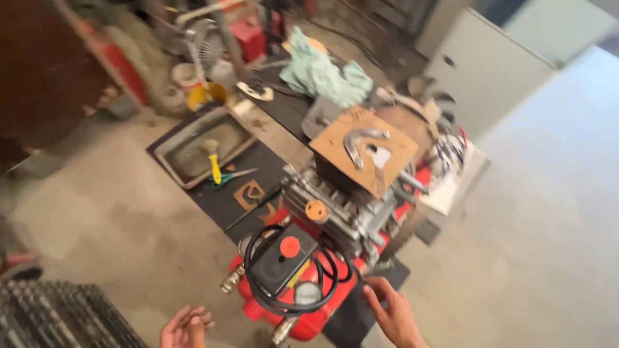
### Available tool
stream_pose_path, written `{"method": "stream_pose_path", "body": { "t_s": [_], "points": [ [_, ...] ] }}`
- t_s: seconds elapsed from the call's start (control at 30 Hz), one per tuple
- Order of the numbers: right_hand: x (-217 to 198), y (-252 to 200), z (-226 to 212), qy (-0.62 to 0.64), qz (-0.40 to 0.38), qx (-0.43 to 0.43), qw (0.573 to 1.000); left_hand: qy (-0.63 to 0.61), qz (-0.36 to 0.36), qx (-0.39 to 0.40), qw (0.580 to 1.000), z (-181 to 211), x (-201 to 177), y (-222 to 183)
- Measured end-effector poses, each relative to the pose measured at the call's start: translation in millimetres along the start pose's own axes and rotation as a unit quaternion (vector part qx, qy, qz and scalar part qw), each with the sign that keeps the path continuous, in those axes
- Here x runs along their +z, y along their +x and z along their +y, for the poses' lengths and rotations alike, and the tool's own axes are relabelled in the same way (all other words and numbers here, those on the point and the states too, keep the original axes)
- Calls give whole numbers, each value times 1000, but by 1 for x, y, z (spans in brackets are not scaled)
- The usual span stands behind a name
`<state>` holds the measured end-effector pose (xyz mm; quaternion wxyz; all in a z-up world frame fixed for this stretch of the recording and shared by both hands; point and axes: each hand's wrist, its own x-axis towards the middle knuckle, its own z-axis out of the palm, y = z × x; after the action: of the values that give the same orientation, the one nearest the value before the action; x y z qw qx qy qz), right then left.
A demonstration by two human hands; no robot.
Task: Repairing and cleaning a metal engine component using sandpaper and a screwdriver on a workbench.
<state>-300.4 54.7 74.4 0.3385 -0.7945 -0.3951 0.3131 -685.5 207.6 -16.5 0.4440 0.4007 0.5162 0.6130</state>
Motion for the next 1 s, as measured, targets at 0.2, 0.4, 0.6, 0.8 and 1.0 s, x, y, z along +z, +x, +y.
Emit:
{"method": "stream_pose_path", "body": {
  "t_s": [0.2, 0.4, 0.6, 0.8, 1.0],
  "points": [
    [33, -72, -29, 7, 22, 133, 991, 45, -86, -69, 993, 51, 16, 17],
    [50, -94, -21, 7, 9, 175, 985, -9, -73, -51, 996, 60, 43, -3],
    [74, -56, 25, 66, 27, 144, 987, -24, -72, -134, 988, 92, 58, -25],
    [66, -29, 26, -72, -57, 163, 982, 1, -49, -157, 986, 115, 69, -20],
    [110, -29, 141, -83, -15, 248, 965, 8, -70, -197, 978, 93, 70, 23]
  ]
}}
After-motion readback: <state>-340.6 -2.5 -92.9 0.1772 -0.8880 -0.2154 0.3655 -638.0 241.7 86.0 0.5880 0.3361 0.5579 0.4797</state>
